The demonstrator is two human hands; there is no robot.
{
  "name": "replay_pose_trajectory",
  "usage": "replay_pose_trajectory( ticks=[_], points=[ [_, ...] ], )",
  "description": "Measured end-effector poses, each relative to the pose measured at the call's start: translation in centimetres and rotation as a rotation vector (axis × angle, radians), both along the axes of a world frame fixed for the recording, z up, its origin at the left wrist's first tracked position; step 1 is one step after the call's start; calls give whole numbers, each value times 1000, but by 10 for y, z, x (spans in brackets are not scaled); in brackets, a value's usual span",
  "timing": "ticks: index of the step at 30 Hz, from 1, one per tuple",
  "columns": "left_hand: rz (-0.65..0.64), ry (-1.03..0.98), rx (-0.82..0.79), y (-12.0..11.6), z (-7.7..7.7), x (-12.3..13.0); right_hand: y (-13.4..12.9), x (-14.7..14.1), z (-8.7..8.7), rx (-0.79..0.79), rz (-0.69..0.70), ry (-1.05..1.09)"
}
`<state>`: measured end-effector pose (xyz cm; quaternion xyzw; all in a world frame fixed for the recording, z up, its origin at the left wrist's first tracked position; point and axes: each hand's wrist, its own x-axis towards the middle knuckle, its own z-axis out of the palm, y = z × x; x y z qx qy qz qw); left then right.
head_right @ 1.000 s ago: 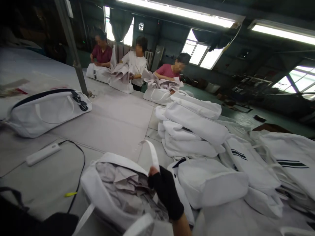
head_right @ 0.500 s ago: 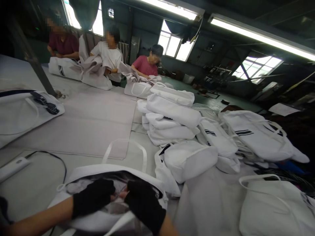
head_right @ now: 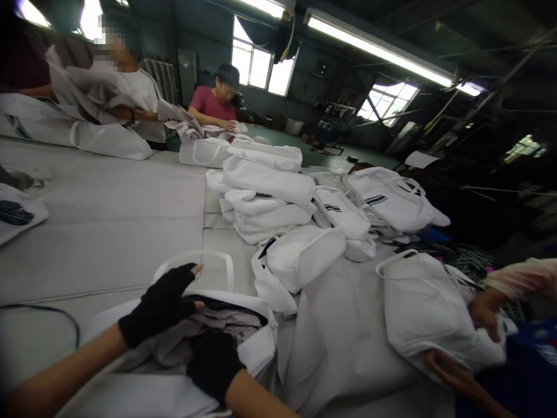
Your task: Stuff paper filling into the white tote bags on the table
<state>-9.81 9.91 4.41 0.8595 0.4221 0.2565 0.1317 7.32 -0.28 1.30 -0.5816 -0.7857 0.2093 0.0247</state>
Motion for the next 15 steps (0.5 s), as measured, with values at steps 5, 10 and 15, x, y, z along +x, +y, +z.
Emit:
replay_pose_trajectory(
  ticks=[5,10,15],
  points=[
    [-183,383,-210,-15,-37,-2,-6,-3,5,98,-45,145],
    [-178,286,149,-74,-88,-28,-20,8,39,117,-43,456],
    [-212,273,166,-87,-94,-25,-33,87,37,68,-452,662]
  ],
)
